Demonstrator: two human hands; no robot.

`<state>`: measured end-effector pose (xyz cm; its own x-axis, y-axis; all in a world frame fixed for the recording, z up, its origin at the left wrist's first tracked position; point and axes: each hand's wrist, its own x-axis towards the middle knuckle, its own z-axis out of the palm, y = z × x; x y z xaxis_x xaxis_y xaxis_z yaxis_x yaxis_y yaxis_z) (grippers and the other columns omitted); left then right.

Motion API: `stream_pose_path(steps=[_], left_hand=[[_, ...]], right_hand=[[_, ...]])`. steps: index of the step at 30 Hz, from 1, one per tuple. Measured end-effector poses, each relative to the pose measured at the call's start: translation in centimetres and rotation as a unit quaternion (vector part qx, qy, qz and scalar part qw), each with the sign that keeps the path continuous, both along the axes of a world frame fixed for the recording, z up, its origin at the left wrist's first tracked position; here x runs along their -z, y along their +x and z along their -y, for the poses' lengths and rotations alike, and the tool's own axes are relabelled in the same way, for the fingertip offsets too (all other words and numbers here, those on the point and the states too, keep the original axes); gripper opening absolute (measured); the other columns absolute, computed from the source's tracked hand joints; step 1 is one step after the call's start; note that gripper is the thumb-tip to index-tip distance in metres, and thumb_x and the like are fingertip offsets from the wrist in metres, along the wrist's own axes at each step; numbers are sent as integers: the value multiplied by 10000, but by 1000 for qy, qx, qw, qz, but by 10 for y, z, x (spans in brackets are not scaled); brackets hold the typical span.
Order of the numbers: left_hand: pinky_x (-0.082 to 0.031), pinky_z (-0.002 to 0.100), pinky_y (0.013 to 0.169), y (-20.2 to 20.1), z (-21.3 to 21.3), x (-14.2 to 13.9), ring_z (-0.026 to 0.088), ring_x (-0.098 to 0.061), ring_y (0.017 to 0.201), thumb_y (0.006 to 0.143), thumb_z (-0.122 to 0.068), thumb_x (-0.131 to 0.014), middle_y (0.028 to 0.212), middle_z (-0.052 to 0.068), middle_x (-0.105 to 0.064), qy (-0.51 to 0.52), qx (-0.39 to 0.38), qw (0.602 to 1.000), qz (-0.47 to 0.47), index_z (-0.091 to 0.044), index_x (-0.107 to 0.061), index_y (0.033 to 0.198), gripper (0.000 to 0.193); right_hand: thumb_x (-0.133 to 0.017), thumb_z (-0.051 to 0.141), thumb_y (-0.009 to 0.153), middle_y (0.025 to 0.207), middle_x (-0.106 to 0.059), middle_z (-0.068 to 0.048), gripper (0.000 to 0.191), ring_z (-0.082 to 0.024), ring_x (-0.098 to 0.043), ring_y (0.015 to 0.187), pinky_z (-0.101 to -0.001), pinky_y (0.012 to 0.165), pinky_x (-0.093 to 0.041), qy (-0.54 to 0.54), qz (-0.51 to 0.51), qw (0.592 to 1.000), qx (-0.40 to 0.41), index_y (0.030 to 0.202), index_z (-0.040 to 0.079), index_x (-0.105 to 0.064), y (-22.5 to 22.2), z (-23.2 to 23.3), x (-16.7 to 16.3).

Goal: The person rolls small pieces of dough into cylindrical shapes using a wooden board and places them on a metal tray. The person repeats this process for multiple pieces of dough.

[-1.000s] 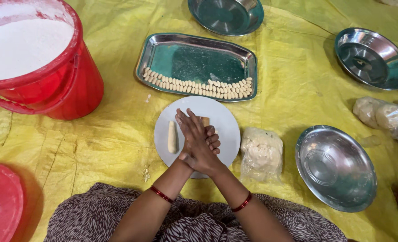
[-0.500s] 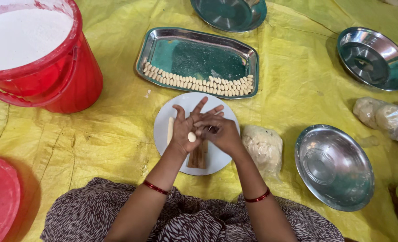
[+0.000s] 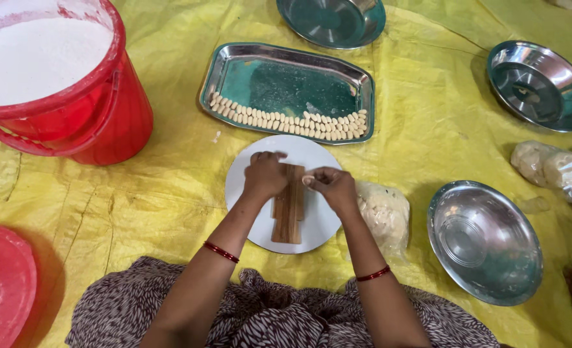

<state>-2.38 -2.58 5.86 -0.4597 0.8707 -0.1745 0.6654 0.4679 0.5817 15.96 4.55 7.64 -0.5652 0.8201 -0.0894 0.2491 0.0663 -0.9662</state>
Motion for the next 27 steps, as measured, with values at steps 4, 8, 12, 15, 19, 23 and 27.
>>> stream_pose_path(steps=[4,8,12,15,19,23,27], left_hand=[[-160,672,1188,7,15,-11,444,-8,1561,640,-341,-980,1678,209,-152,-171,100,973,-116,-191,-286,1587,1184],[-89,711,1197,14,13,-16,464,29,1563,610,-297,-992,1698,227,-101,-182,114,961,-174,-212,-248,1625,1261],[-56,729,1189,10,10,-14,473,45,1553,614,-287,-988,1692,239,-91,-176,102,963,-178,-270,-242,1622,1253],[-40,704,1199,8,9,-11,454,75,1567,604,-285,-999,1703,238,-60,-219,90,962,-135,-303,-209,1630,1295],[-17,716,1187,10,8,-5,468,79,1558,633,-263,-974,1706,210,-78,-200,89,964,-152,-286,-249,1615,1221],[-16,702,1199,12,5,0,448,55,1564,633,-252,-967,1714,135,-115,-188,86,966,-153,-263,-294,1602,1180],[-33,688,1221,15,3,-2,440,16,1578,626,-275,-965,1715,110,-154,-182,83,966,-165,-246,-324,1594,1161]], right_hand=[[-827,90,792,871,-780,-92,151,-158,-742,725,-276,689,-578,202,115,972,-40,941,71,-813,-7,14,16],[-779,68,790,895,-779,-55,112,-191,-704,822,-319,762,-568,298,146,943,-33,887,117,-805,-19,31,27],[-798,136,768,923,-736,-17,79,-221,-601,979,-428,863,-414,332,196,923,12,812,190,-837,-27,42,28],[-836,224,740,1025,-662,-30,78,-233,-545,1067,-453,900,-302,321,219,920,50,818,215,-831,-29,48,27],[-811,217,781,1100,-633,-29,176,-228,-547,1109,-481,912,-286,339,260,902,58,955,236,-790,-31,48,28],[-830,256,779,1115,-618,-55,369,-244,-548,1104,-499,891,-282,373,293,879,48,1128,208,-722,-34,41,32],[-818,180,789,1144,-628,-25,448,-220,-567,1116,-485,908,-295,436,310,843,48,1223,222,-712,-38,32,34]])
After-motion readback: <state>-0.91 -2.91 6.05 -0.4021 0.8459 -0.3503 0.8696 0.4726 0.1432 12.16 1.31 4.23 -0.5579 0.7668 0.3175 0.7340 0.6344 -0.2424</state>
